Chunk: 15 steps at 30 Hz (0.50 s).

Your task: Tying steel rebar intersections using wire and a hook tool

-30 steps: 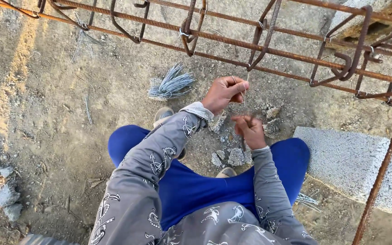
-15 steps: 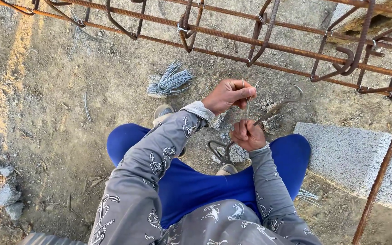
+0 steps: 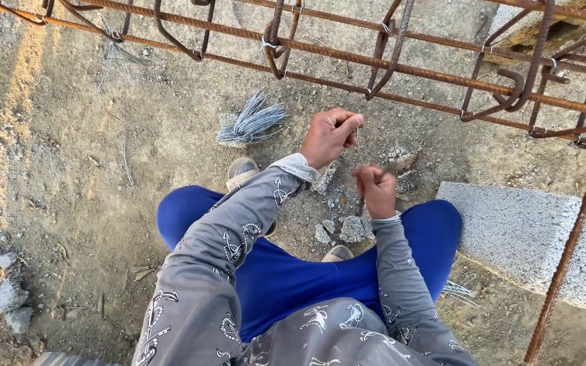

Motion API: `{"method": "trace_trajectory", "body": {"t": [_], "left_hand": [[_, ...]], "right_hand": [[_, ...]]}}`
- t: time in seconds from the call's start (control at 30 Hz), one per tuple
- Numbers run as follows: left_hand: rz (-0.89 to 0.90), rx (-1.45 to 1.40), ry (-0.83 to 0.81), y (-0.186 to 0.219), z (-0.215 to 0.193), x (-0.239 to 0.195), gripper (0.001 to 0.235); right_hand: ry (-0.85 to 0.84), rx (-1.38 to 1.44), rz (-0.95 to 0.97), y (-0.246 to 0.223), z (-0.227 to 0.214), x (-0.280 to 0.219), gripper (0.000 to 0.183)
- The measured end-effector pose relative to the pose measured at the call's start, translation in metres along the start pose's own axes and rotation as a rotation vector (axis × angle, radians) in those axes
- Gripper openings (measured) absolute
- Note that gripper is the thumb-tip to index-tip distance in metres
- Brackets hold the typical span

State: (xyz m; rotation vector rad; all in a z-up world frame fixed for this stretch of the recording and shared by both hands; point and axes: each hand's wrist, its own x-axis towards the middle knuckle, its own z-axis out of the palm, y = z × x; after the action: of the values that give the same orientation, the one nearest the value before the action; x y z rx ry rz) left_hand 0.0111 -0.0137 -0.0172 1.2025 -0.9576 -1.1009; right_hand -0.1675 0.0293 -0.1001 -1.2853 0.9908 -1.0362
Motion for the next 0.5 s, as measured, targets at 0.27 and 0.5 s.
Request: {"method": "trace_trajectory", "body": {"t": [0.27, 0.5], "left_hand": [[-0.085, -0.115, -0.259, 0.035, 0.002, -0.001, 0.018], [-0.122, -0.084, -0.184, 0.023, 0.005, -0.003, 0.026]], "right_hand": [[-0.634, 1.315, 0.259, 0.03, -0.02, -0.001, 0.062], [-0.413, 0.772, -0.068, 0.038, -0.013, 0.007, 0.049]]}}
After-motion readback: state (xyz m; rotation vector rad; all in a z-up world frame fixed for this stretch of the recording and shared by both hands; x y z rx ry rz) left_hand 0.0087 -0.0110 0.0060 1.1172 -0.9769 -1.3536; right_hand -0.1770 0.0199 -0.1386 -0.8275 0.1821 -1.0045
